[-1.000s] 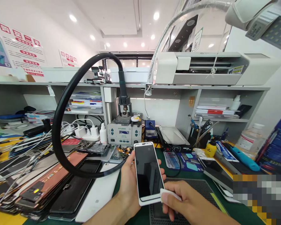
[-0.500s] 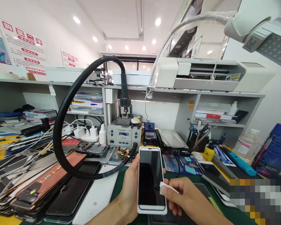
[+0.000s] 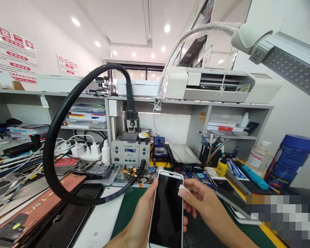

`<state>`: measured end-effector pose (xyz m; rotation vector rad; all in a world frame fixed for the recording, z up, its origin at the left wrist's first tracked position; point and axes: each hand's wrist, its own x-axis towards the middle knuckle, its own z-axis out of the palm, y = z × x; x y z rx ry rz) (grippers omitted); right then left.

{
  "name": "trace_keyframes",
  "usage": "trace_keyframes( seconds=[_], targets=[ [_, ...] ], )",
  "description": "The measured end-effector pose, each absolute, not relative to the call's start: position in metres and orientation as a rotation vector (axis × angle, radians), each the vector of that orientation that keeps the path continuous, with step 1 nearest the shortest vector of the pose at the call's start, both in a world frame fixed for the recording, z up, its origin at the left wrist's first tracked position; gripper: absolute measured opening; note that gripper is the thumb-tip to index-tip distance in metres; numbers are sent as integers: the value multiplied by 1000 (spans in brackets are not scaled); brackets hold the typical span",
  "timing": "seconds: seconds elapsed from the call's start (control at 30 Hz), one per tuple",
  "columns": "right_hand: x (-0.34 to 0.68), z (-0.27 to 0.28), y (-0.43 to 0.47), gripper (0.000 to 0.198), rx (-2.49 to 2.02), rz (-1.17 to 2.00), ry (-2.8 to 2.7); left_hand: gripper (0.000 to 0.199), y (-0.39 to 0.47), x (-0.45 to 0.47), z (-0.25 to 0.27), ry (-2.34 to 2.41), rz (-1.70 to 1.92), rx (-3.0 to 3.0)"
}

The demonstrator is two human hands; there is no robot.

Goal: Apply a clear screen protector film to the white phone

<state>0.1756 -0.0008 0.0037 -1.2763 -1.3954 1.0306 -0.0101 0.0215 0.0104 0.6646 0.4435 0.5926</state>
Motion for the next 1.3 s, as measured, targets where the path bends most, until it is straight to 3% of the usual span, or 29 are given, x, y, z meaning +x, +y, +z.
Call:
trace_keyframes(
  seconds=[0.1,0.27,0.53,1.3],
  targets=[
    [178,10,-2,49,-1206,1043,-1400,90,24,-10,7,401,492,689],
    [179,18,-4,36,-1152,1044,-1436,87,26,-8,1,338,483,648],
    [180,18,-4,43,-1183,1128,-1292,71,31,-11,1,269,448,658],
    [188,4,3,49,-1239,1216,-1375,63,39,-22,-4,186,212,687]
  ],
)
